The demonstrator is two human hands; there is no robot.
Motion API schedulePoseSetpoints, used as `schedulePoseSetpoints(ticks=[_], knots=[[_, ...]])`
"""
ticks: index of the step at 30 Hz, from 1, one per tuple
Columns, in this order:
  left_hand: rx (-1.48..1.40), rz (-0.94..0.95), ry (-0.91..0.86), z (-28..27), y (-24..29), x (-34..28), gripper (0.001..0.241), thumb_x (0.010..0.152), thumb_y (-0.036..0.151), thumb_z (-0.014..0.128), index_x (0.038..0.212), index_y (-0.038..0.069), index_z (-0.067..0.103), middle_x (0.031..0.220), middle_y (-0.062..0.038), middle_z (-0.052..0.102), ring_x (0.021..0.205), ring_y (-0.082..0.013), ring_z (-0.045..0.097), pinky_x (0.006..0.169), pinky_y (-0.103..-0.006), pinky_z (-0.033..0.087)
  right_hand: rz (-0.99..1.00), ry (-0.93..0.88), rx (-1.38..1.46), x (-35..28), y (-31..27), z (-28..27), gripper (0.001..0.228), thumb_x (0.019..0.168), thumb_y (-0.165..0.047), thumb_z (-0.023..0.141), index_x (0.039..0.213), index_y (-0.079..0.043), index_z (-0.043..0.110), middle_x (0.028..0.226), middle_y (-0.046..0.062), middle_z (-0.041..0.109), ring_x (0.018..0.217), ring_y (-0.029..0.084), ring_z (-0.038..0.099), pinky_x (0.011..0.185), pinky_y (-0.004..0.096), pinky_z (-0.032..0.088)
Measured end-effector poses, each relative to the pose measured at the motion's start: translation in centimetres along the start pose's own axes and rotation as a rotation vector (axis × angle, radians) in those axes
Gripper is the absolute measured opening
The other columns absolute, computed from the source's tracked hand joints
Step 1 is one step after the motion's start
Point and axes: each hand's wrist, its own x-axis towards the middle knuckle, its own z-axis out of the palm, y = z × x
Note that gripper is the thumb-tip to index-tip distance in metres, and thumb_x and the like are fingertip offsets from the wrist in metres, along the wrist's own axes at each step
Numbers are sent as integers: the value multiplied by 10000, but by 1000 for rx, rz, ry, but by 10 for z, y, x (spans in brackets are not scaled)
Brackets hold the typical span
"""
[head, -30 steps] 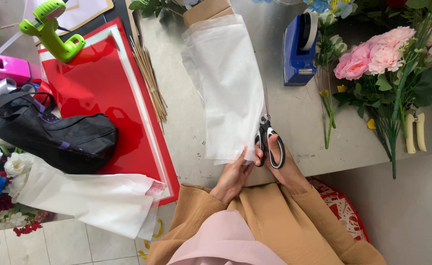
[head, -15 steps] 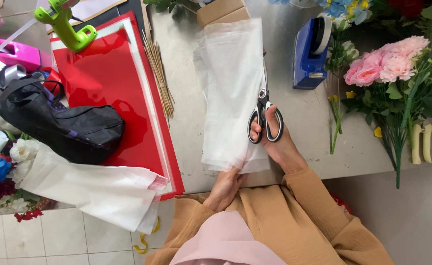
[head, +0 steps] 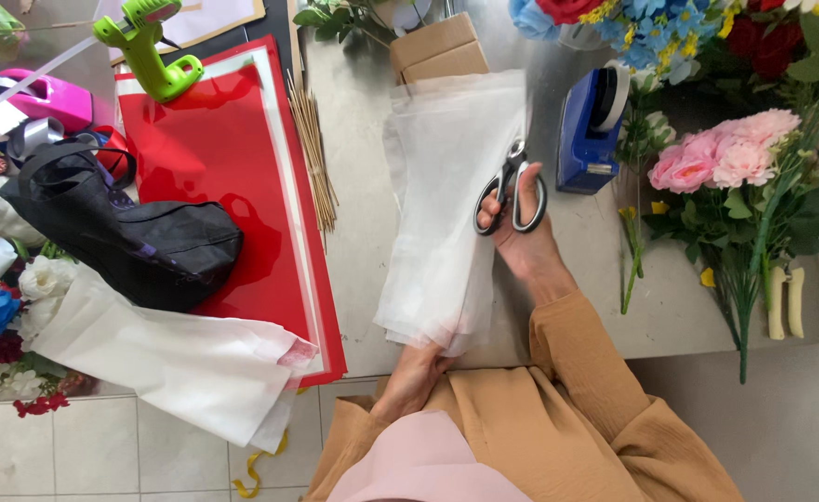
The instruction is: The person cuts tissue paper using shears and then applies tape from a dispenser to join the paper pieces together on a work table.
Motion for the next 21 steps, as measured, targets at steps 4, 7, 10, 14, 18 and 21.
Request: schedulePoseSetpoints(ticks=[4, 7, 10, 14, 18, 21], knots=[[-12, 11, -5, -6, 1, -4, 830, 886, 135, 763, 1590, 113, 324, 1462, -75, 556, 1191, -213, 631, 1003, -370, 540, -14, -16, -39, -2, -15, 6, 664, 859, -766, 504, 908, -104, 519, 698, -4, 505, 623, 142, 600, 620, 198, 527], [-6, 3, -37, 7, 22, -23, 658, 930, 166, 599, 1556, 104, 407, 1502, -99, 569, 1298, -250, 594, 1066, -393, 536, -95, -61, 22, -13, -23, 21, 519, 824, -624, 636, 848, -118, 522, 704, -5, 469, 587, 62, 493, 507, 202, 429], [13, 0, -32, 11, 29, -37, 611, 875, 176, 658, 1464, 63, 543, 1318, -120, 679, 1178, -244, 659, 1013, -330, 524, 12, -79, 49, -14, -27, 23, 541, 821, -635, 633, 886, -105, 550, 726, 3, 470, 588, 65, 481, 511, 194, 445], [121, 36, 2, 9, 27, -35, 533, 882, 214, 665, 1392, 68, 610, 1309, -94, 699, 1191, -207, 655, 1024, -313, 508, -32, -140, 24, -4, -32, 35, 549, 748, -719, 618, 762, -180, 520, 669, -20, 434, 588, 105, 472, 560, 229, 394], [260, 92, 74, 1, 28, -34, 450, 890, 265, 675, 1298, 75, 697, 1297, -59, 726, 1208, -159, 649, 1039, -291, 487, -63, -288, -227, -12, -55, 34, 489, 837, -596, 682, 939, -170, 463, 720, 1, 484, 587, 96, 493, 560, 232, 423], [366, 114, 123, -9, 26, -35, 410, 895, 298, 682, 1235, 80, 754, 1290, -36, 743, 1219, -127, 644, 1049, -276, 474, -201, -218, -463, -28, -122, 57, 463, 1109, -426, 307, 978, -79, 584, 855, 105, 651, 760, 200, 670, 858, 320, 579]])
